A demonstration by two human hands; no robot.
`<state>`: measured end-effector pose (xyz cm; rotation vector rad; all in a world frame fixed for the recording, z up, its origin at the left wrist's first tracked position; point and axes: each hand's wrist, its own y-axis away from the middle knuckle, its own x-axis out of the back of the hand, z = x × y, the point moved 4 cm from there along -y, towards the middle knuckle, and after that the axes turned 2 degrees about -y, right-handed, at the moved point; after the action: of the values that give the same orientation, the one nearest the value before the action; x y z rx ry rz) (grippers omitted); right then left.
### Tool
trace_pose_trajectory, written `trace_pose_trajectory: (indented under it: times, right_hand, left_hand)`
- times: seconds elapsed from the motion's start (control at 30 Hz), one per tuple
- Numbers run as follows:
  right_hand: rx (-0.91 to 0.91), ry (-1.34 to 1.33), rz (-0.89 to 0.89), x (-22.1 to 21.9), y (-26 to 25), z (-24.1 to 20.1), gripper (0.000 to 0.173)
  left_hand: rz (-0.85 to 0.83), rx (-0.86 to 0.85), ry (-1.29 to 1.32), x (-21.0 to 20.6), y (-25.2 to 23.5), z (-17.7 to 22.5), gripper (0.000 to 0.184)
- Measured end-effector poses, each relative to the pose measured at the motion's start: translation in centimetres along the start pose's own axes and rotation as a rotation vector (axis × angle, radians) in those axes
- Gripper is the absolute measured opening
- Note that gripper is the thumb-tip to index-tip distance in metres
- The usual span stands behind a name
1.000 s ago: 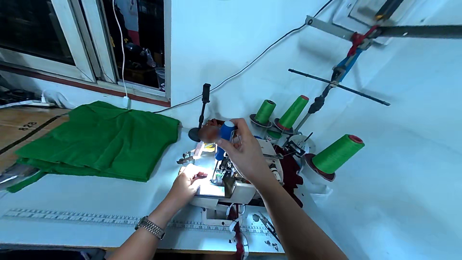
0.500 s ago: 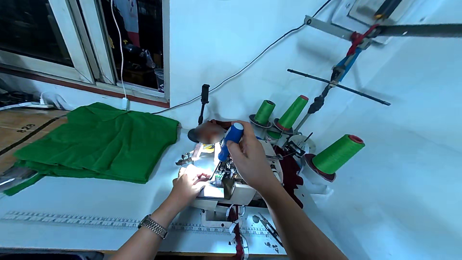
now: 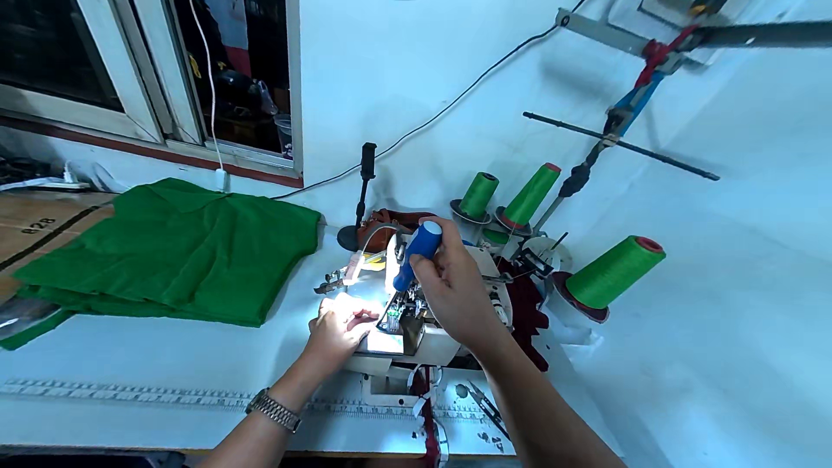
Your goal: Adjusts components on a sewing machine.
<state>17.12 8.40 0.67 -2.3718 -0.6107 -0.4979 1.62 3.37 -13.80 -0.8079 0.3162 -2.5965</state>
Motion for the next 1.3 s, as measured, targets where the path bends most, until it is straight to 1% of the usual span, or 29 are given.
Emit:
trace_pose_trajectory:
  times: [0.23, 0.37, 0.83, 1.0, 1.13, 1.23, 1.3]
  right_hand:
    - [0.029, -0.005, -0.020, 0.2, 0.0, -0.1, 0.047]
    - [0.028, -0.005, -0.037, 0.2, 0.0, 0.0, 0.048]
    - [0.080, -0.003, -0.011, 0.3, 0.3, 0.3, 0.047]
    - [0.098, -0.010, -0.057, 0.3, 0.6, 0.0, 0.050]
    - [0.115, 0.029, -0.106, 0.4, 1.2, -0.7, 0.052]
    - [0.107, 0.031, -0.099, 0.5, 1.2, -0.6, 0.052]
    - [0.097, 0.036, -0.061, 0.6, 1.4, -0.6, 0.052]
  left_hand:
    - [0.016, -0.028, -0.005, -0.2, -0.1, -0.4, 0.015]
    - [0.013, -0.016, -0.006, -0.2, 0.0, -0.4, 0.014]
    - [0.037, -0.049, 0.009, -0.2, 0.1, -0.6, 0.015]
    - [0.018, -0.027, 0.022, -0.2, 0.1, -0.5, 0.017]
    - [0.014, -0.034, 0.005, -0.2, 0.1, -0.3, 0.011]
    - [-0.001, 0.026, -0.016, -0.2, 0.1, 0.0, 0.010]
    - [0.001, 0.062, -0.030, -0.2, 0.0, 0.1, 0.006]
